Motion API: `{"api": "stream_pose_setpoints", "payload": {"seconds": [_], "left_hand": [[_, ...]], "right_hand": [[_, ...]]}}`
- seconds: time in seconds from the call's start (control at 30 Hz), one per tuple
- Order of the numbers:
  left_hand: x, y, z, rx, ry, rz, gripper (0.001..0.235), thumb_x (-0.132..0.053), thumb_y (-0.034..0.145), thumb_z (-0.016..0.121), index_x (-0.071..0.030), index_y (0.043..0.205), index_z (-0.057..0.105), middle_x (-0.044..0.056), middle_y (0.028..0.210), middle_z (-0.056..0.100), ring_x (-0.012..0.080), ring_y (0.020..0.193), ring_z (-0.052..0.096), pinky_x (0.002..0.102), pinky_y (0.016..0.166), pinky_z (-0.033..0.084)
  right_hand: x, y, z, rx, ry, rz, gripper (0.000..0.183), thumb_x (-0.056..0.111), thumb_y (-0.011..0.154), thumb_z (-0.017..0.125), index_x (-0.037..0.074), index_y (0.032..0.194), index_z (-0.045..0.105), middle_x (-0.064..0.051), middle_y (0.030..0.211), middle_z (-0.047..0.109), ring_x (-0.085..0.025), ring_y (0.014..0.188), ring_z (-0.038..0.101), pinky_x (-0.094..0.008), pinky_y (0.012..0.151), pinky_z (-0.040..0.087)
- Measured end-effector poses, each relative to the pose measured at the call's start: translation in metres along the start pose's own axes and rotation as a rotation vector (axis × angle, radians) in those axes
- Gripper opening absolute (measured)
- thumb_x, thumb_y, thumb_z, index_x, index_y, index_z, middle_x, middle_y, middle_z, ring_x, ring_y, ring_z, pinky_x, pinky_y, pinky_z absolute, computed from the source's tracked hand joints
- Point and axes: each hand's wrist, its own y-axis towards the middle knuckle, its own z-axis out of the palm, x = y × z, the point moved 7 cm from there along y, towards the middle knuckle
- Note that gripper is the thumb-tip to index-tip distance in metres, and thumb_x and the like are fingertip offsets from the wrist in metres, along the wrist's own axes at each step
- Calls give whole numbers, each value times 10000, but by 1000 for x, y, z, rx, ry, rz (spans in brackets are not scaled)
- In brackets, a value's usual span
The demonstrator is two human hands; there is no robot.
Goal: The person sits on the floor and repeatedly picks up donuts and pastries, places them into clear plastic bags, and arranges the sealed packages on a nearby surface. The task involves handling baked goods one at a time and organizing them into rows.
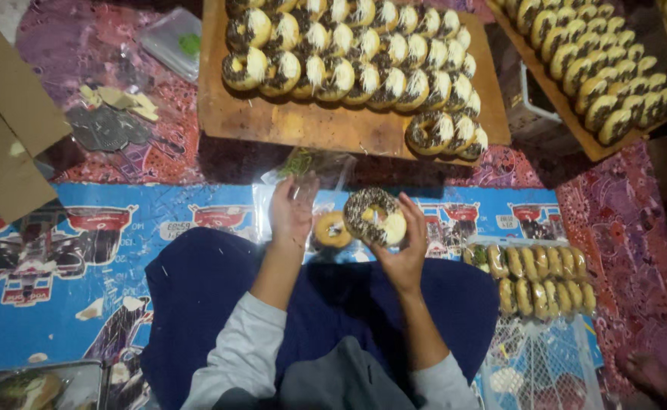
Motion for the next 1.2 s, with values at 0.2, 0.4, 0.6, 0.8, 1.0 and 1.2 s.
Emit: {"api": "stream_pose_setpoints", "payload": {"seconds": [0.2, 0.4, 0.6, 0.8, 1.0, 1.2], "left_hand": [[-5, 31, -36, -10, -87, -78, 80, -24, 947, 600, -3, 878, 565, 154, 910, 636, 368, 1004, 682, 549, 1007, 540], [-23, 43, -75, -35, -74, -107, 97, -81, 969, 621, -4, 1027, 634, 118, 994, 662, 288, 998, 641, 477, 1002, 538], [-26, 50, -75, -141, 131, -54, 150, -184, 923, 623, -99, 1047, 630, 57, 1027, 667, 271, 1045, 656, 482, 990, 517], [11, 22, -52, -72, 370, -137, 277, -232, 911, 647, -65, 1126, 597, 86, 1014, 656, 266, 844, 662, 457, 634, 596], [-53, -36, 55, 37, 1175, 325, 569, -248, 917, 704, -118, 1413, 457, 115, 1174, 642, 240, 579, 541, 366, 474, 419], [-48, -92, 119, 561, 1594, 784, 387, -111, 893, 764, -38, 1240, 608, 156, 1108, 730, 226, 877, 746, 342, 728, 592]], "right_hand": [[-82, 30, 56, -1, 237, 195, 733, 129, 747, 916, -15, 1375, 565, -142, 1356, 592, -243, 1260, 602, -366, 1092, 504], [-133, 94, 126, -83, 19, 230, 746, 246, 770, 918, -23, 1371, 568, -196, 1307, 631, -347, 1202, 626, -433, 1042, 517], [-72, 120, 96, 83, -158, -58, 1033, 316, 666, 936, -80, 1463, 411, -331, 1419, 478, -506, 1313, 444, -598, 1099, 328], [-7, 71, 88, 390, -111, -357, 388, 172, 803, 846, 120, 1164, 712, -161, 1247, 691, -329, 1284, 593, -549, 1166, 358], [-8, 92, 69, 357, 74, 65, 132, 97, 876, 779, 33, 991, 776, -103, 965, 785, -193, 907, 764, -325, 812, 581], [21, 73, 62, 439, 50, -126, 111, 78, 871, 775, 34, 972, 764, -117, 966, 769, -252, 922, 745, -355, 818, 575]]}}
